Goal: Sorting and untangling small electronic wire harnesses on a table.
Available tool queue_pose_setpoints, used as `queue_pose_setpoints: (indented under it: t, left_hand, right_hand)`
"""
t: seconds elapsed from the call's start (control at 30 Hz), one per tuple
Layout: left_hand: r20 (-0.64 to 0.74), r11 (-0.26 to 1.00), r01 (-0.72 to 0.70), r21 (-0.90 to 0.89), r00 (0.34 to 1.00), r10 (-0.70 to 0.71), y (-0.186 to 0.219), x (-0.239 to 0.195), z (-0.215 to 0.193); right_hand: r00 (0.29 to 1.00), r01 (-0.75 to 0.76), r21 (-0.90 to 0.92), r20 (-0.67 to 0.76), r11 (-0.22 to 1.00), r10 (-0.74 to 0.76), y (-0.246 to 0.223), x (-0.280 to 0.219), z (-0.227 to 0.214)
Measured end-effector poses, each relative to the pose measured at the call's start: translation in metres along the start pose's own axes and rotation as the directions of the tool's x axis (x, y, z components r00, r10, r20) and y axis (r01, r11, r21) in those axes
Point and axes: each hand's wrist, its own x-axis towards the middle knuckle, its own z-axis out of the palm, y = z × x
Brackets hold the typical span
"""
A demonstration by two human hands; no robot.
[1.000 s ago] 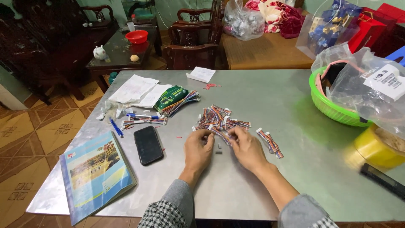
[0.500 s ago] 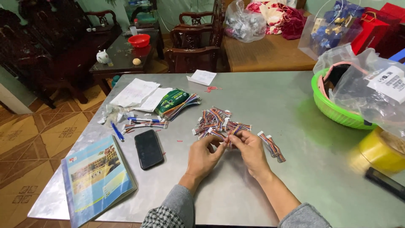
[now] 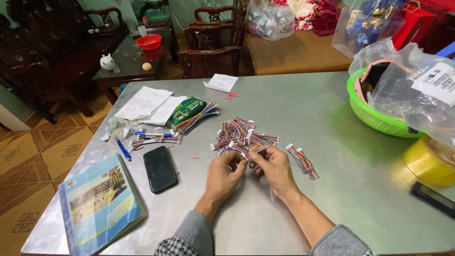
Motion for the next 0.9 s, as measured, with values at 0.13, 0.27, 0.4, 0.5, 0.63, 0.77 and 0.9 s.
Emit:
queue_pose_setpoints:
  t: [0.13, 0.27, 0.4, 0.5, 0.63, 0.77, 0.9]
  left_hand:
    - [-0.067, 0.996, -0.070, -0.053, 0.996, 0.066, 0.027, -0.011, -0.009]
    - [-0.086, 0.991, -0.134, 0.002, 0.987, 0.134, 0.012, -0.005, -0.001]
    - [-0.088, 0.995, 0.018, -0.097, 0.996, -0.027, -0.001, 0.002, 0.001]
    - [-0.075, 0.984, 0.051, -0.171, 0.995, -0.065, -0.001, 0.001, -0.001]
    - [-0.057, 0.977, 0.077, -0.198, 0.994, -0.090, 0.015, -0.004, -0.005]
    - [-0.052, 0.981, 0.048, -0.185, 0.997, -0.059, 0.002, 0.002, -0.002]
    - [-0.060, 0.981, 0.043, -0.188, 0.997, -0.055, 0.006, 0.000, -0.002]
  right_hand:
    - [1.000, 0.022, 0.001, -0.012, 1.000, -0.022, 0.006, 0.005, -0.005]
    - [0.999, 0.043, -0.009, -0.009, 0.999, -0.043, 0.003, 0.003, -0.002]
    - [0.997, 0.049, -0.005, -0.058, 0.999, -0.049, -0.014, -0.004, 0.004]
    - [0.997, 0.051, -0.055, -0.048, 0.997, -0.053, -0.008, -0.001, 0.000]
    - [0.999, 0.040, -0.097, 0.035, 0.995, -0.036, -0.001, 0.002, 0.001]
    - [0.997, 0.041, -0.088, 0.067, 0.995, -0.035, 0.004, 0.004, 0.000]
    - [0.998, 0.023, -0.035, 0.056, 0.999, -0.021, 0.002, 0.004, 0.000]
